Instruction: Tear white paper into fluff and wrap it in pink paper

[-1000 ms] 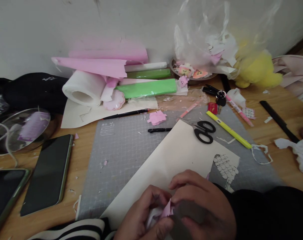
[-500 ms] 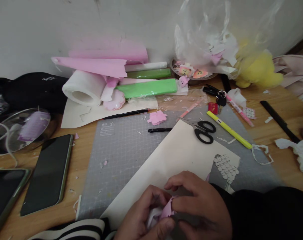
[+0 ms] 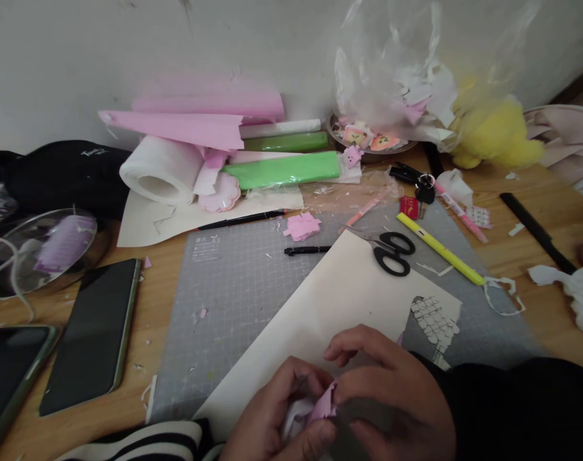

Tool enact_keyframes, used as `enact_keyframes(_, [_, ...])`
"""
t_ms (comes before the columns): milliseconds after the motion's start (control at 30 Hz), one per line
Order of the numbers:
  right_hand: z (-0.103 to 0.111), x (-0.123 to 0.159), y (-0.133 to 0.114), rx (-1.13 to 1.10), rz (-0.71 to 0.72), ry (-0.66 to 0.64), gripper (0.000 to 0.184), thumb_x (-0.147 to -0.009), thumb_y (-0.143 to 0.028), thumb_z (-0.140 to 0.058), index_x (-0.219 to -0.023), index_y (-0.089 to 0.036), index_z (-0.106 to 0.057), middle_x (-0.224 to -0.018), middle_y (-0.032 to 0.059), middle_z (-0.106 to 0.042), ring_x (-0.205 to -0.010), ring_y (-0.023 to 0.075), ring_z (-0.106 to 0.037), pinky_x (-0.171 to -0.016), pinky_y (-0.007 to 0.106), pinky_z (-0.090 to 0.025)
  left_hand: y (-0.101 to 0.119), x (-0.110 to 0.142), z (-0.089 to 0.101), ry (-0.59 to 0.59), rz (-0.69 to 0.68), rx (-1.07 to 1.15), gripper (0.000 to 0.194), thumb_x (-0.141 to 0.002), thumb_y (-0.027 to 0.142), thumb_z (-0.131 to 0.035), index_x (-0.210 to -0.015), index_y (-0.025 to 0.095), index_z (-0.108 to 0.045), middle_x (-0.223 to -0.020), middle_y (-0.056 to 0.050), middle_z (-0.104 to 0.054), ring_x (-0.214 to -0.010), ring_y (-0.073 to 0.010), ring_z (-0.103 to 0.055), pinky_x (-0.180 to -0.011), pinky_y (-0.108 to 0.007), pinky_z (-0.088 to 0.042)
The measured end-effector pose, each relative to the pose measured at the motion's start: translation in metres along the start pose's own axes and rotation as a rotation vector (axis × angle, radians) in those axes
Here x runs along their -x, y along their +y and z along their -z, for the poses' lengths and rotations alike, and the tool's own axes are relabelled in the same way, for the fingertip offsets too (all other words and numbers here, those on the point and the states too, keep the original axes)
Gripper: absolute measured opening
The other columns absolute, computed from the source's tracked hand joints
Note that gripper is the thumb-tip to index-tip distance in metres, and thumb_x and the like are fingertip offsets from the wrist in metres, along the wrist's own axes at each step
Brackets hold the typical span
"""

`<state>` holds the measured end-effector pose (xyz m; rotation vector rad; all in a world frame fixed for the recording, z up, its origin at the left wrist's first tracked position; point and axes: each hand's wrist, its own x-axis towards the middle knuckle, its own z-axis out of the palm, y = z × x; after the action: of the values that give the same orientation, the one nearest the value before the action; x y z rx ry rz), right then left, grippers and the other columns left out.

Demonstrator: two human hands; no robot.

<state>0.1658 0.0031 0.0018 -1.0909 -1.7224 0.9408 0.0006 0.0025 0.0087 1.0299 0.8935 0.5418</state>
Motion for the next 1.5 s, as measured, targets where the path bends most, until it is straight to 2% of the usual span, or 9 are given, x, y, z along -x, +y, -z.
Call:
enact_keyframes(133, [-0.0017,0.0004,0.0007,0.007,0.007,-0.048,0.016,-0.057,-0.017,-0.046,-0.067,-0.021,-0.058,-0.087,0.0023,-0.054,-0.073,0.0124,-0.05,-0.062,0.024,-0.041,-0.0013,-0.0012,-0.0007,-0.003,0.0,0.021,0.017,-0.075,0.033,-0.052,-0.081,0.019,-0.046,-0.081,-0.001,-0.051,-0.076,-0.0138,-0.045,-0.067,-0.024,-0.035])
enact_keyframes(267, [-0.0013,0.0003,-0.0005,-0.021,0.001,0.019,0.014,-0.057,-0.017,-0.044,-0.064,-0.02,-0.057,-0.082,0.0018,-0.054,-0.07,0.0115,-0.05,-0.06,0.023,-0.04,-0.0012,-0.001,-0.0013,0.003,0.006,0.028,0.016,-0.074,0.032,-0.053,-0.081,0.018,-0.047,-0.081,-0.001,-0.052,-0.075,-0.0134,-0.045,-0.066,-0.023,-0.035])
enact_keyframes(600, [-0.0022,0.0011,0.0026,-0.024,0.037,0.016,0.012,-0.06,-0.019,-0.044,-0.064,-0.02,-0.056,-0.079,0.0025,-0.053,-0.067,0.0115,-0.049,-0.059,0.024,-0.039,-0.001,0.0005,-0.0004,0.009,-0.001,-0.014,0.015,-0.074,0.03,-0.053,-0.082,0.019,-0.048,-0.08,0.0,-0.052,-0.074,-0.0131,-0.045,-0.065,-0.022,-0.035])
enact_keyframes(800, [0.0044,-0.0071,-0.0014,0.111,0.12,-0.209,0.011,-0.062,-0.02,-0.046,-0.068,-0.019,-0.056,-0.077,0.0034,-0.054,-0.066,0.0125,-0.048,-0.057,0.025,-0.04,-0.0027,0.0008,-0.0005,0.028,0.005,-0.019,0.014,-0.075,0.03,-0.053,-0.082,0.019,-0.047,-0.079,0.0,-0.051,-0.074,-0.0134,-0.046,-0.067,-0.023,-0.036])
enact_keyframes(933, [0.0048,-0.0056,-0.0027,0.041,0.076,-0.057,0.014,-0.065,-0.024,-0.043,-0.071,-0.021,-0.055,-0.078,0.0036,-0.055,-0.066,0.0127,-0.05,-0.059,0.025,-0.041,-0.0021,0.0016,-0.0002,0.02,0.006,-0.033,0.014,-0.075,0.03,-0.052,-0.082,0.019,-0.047,-0.08,0.0,-0.051,-0.074,-0.0139,-0.046,-0.066,-0.023,-0.035])
enact_keyframes(1100, [0.0057,-0.0052,-0.0019,0.075,0.092,-0.172,0.014,-0.066,-0.024,-0.045,-0.074,-0.02,-0.056,-0.079,0.0039,-0.055,-0.069,0.013,-0.05,-0.059,0.024,-0.042,-0.0024,0.0012,0.0002,0.023,0.005,-0.025,0.015,-0.075,0.031,-0.052,-0.082,0.019,-0.046,-0.078,0.0,-0.05,-0.074,-0.0136,-0.045,-0.065,-0.023,-0.035])
enact_keyframes(1200, [0.0041,-0.0035,0.0,0.032,0.062,-0.079,0.015,-0.065,-0.023,-0.044,-0.073,-0.02,-0.057,-0.08,0.0038,-0.055,-0.069,0.0128,-0.05,-0.06,0.024,-0.041,-0.0022,0.0003,0.0,0.006,0.011,-0.02,0.015,-0.075,0.031,-0.051,-0.082,0.019,-0.046,-0.08,0.0,-0.051,-0.075,-0.0138,-0.046,-0.066,-0.023,-0.035])
enact_keyframes(1367, [-0.0007,0.0002,0.0013,0.005,0.049,-0.081,0.015,-0.064,-0.024,-0.047,-0.074,-0.02,-0.057,-0.079,0.0033,-0.056,-0.069,0.0123,-0.05,-0.06,0.025,-0.041,-0.0016,0.0011,-0.0003,0.019,0.009,-0.033,0.014,-0.076,0.03,-0.051,-0.081,0.019,-0.046,-0.08,0.0,-0.051,-0.075,-0.0133,-0.046,-0.066,-0.022,-0.035])
enact_keyframes(1500, [-0.0022,-0.0002,0.0007,-0.005,0.051,-0.019,0.015,-0.065,-0.024,-0.045,-0.073,-0.02,-0.057,-0.077,0.0033,-0.056,-0.067,0.0123,-0.05,-0.058,0.025,-0.041,-0.0018,0.0025,-0.0004,0.02,0.003,-0.046,0.014,-0.076,0.031,-0.051,-0.082,0.02,-0.046,-0.079,0.0,-0.051,-0.075,-0.0135,-0.046,-0.065,-0.022,-0.035])
